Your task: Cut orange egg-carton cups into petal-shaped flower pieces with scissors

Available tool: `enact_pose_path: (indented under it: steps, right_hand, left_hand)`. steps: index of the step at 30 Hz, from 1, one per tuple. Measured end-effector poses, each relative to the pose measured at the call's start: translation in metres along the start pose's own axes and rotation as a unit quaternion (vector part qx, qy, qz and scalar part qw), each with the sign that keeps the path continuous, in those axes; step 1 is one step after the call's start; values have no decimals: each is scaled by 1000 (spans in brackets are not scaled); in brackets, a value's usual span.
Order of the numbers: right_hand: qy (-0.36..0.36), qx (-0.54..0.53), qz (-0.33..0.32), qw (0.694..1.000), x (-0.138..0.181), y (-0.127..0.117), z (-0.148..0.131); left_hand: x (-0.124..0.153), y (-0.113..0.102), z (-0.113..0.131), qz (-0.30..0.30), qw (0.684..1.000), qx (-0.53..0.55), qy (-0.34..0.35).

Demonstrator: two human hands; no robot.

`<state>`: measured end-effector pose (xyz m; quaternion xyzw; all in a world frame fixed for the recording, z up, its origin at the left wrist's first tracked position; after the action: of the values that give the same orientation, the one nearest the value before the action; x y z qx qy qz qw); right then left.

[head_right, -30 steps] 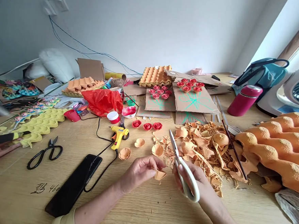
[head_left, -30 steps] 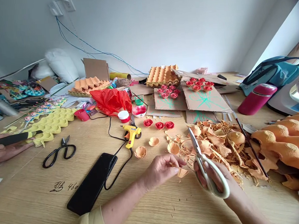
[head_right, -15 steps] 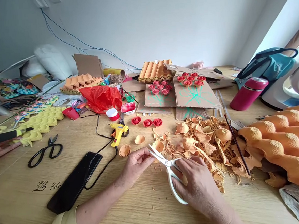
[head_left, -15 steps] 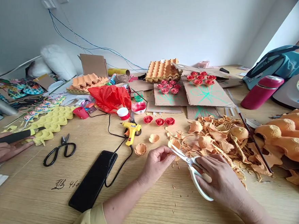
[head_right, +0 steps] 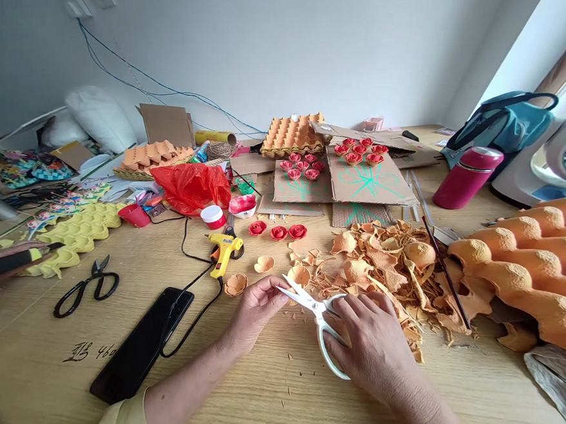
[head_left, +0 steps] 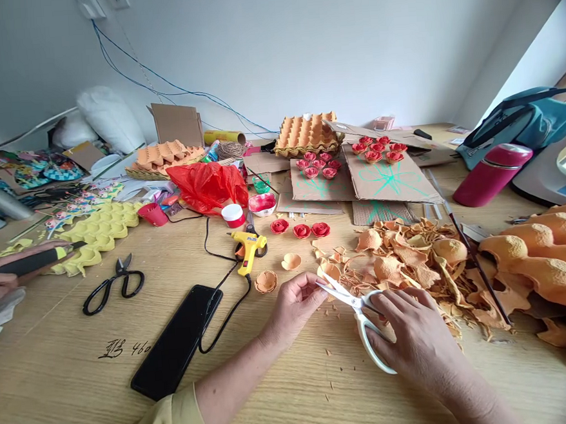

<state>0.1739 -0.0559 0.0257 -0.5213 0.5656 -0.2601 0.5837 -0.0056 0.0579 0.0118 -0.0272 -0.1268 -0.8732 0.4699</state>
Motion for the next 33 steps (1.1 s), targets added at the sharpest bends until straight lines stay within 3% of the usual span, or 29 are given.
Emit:
enact_pose_path:
  steps: [16, 33]
  right_hand:
    - [-7, 1, 11, 1000, -2, -4, -6]
    - [-27, -16, -1, 1000, -2, -4, -8]
  left_hand:
    - [4, 6, 8, -58, 998, 18, 13]
    - [11, 10, 10, -89, 994, 41, -53]
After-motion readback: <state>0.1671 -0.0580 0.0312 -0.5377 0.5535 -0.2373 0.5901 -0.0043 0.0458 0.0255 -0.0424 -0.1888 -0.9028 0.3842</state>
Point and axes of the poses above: each hand's wrist, its own x-axis away from the middle knuckle, its own y-axis out of the palm, z = x × y, the point moved 2 cm from there along -x, towards the middle knuckle, and after that the axes turned 9 degrees about -y, right-handed, at the moved point
